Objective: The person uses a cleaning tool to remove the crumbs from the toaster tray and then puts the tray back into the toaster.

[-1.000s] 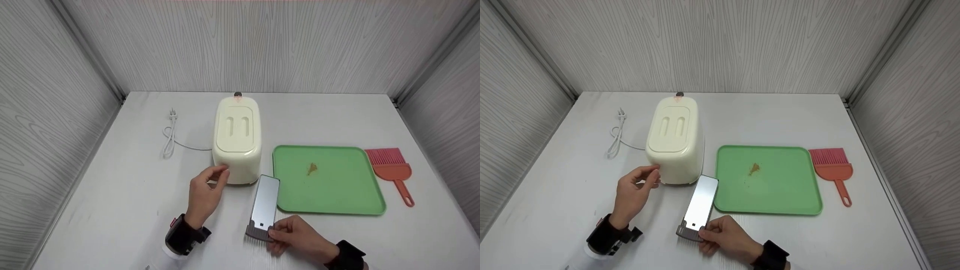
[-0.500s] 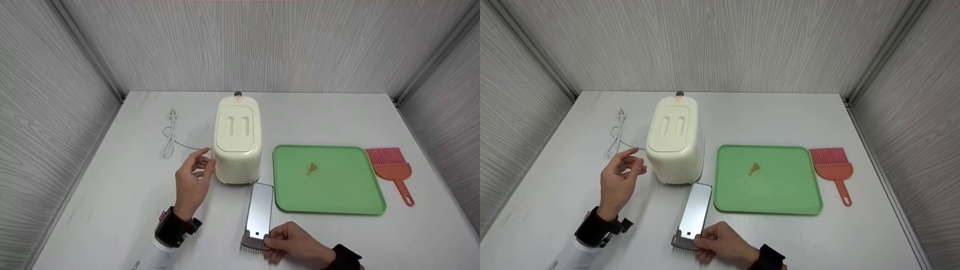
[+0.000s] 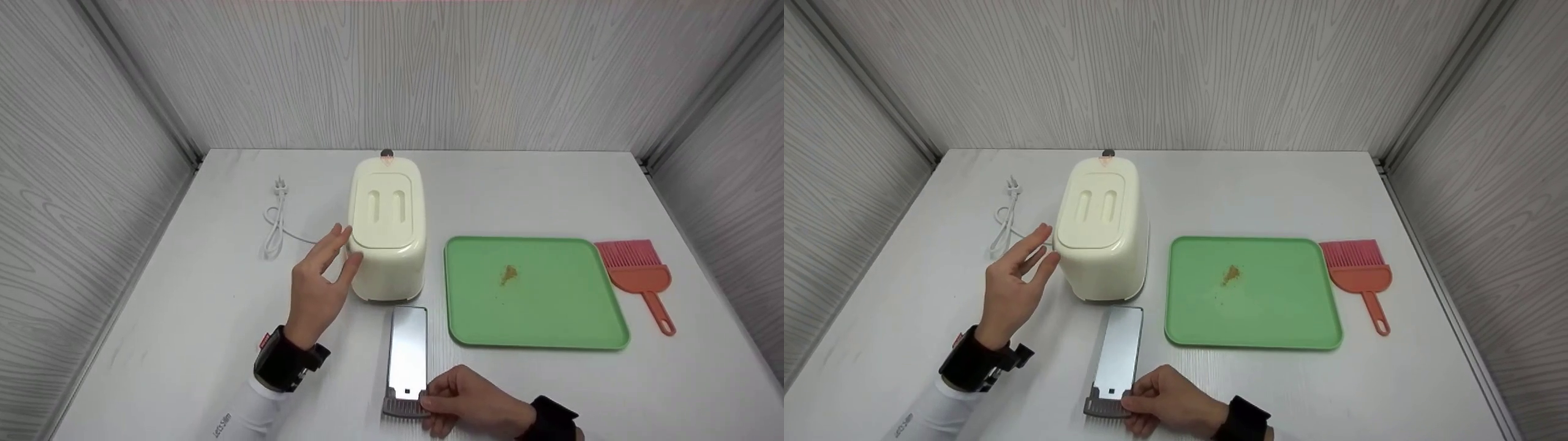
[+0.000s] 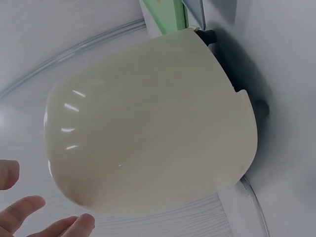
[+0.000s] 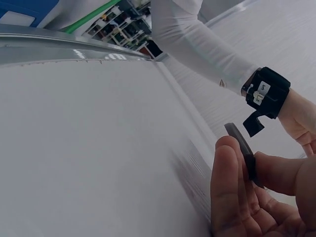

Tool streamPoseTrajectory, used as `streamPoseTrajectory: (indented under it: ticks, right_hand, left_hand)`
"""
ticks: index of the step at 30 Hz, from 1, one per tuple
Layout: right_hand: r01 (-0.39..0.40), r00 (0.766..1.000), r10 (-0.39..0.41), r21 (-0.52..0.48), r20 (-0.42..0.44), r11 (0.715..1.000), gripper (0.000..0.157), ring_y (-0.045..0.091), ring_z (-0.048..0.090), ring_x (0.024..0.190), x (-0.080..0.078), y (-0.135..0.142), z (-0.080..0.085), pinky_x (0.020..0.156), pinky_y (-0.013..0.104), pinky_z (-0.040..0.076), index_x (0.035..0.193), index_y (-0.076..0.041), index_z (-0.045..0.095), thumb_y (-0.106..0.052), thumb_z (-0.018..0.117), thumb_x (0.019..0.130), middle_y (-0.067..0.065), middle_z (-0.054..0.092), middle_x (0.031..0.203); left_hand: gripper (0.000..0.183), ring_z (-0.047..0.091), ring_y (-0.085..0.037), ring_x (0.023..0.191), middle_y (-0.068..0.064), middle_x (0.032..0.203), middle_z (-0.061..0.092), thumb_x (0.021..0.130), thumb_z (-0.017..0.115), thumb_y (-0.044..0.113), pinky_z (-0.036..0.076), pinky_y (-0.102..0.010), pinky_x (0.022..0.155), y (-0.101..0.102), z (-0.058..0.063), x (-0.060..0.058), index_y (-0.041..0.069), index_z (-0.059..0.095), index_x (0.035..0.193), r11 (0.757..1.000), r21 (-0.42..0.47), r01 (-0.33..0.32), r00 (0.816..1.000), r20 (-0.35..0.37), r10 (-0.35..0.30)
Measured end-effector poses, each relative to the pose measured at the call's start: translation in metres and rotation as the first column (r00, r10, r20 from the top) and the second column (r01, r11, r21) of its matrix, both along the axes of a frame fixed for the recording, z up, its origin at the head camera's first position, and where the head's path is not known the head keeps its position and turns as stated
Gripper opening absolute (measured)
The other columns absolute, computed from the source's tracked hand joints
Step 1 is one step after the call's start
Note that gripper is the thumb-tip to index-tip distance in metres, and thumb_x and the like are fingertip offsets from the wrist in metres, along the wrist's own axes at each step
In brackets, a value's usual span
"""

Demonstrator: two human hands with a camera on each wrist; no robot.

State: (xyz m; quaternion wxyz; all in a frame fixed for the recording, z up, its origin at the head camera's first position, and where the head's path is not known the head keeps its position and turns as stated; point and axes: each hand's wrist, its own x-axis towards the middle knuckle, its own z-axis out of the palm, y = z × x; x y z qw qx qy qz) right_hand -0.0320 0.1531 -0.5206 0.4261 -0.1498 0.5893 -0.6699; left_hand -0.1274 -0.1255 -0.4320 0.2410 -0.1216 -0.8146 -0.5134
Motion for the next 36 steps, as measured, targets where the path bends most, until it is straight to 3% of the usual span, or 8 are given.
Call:
streamPoseTrajectory:
  ticks: [5, 15, 25, 36]
  right_hand:
    - [-0.006, 1.000, 0.007, 0.016, -0.010, 1.000, 0.029, 0.009, 0.072, 0.068, -0.002, -0.005, 0.000, 0.065, 0.025, 0.062, 0.098, 0.015, 0.067, -0.013, 0.068, 0.101, 0.024, 0.074, 0.087]
    - [-0.045, 0.998, 0.046, 0.044, -0.030, 0.998, 0.027, 0.010, 0.073, 0.069, -0.010, -0.011, -0.001, 0.065, 0.025, 0.062, 0.096, 0.011, 0.069, -0.015, 0.068, 0.101, 0.021, 0.075, 0.086]
    - [-0.034, 0.999, 0.036, 0.059, -0.035, 0.998, 0.023, 0.010, 0.073, 0.068, -0.015, -0.018, 0.000, 0.064, 0.025, 0.062, 0.095, 0.007, 0.071, -0.016, 0.069, 0.100, 0.014, 0.076, 0.083]
    - [-0.005, 0.999, 0.007, 0.062, -0.034, 0.998, 0.026, 0.011, 0.072, 0.066, -0.017, -0.024, 0.001, 0.061, 0.024, 0.061, 0.099, 0.014, 0.068, -0.012, 0.068, 0.101, 0.027, 0.074, 0.087]
  left_hand:
    - [0.043, 0.055, -0.033, 0.136, -0.026, 0.144, 0.057, 0.097, 0.075, 0.024, 0.045, -0.050, 0.113, 0.003, 0.000, -0.005, 0.006, 0.068, 0.135, 0.998, -0.060, 0.002, 1.000, -0.011, -0.003]
    - [0.040, 0.053, -0.034, 0.138, -0.026, 0.151, 0.048, 0.097, 0.075, 0.029, 0.045, -0.050, 0.112, 0.006, -0.003, -0.012, 0.009, 0.071, 0.131, 0.998, -0.056, 0.015, 0.997, 0.076, -0.011]
    - [0.036, 0.051, -0.036, 0.138, -0.026, 0.151, 0.048, 0.095, 0.078, 0.028, 0.044, -0.050, 0.114, 0.008, -0.005, -0.014, 0.009, 0.074, 0.126, 0.998, -0.059, -0.008, 0.996, 0.083, 0.013]
    - [0.035, 0.053, -0.037, 0.136, -0.027, 0.149, 0.050, 0.094, 0.079, 0.027, 0.045, -0.050, 0.113, 0.009, -0.007, -0.014, 0.009, 0.075, 0.124, 0.999, -0.052, -0.010, 0.998, 0.066, 0.014]
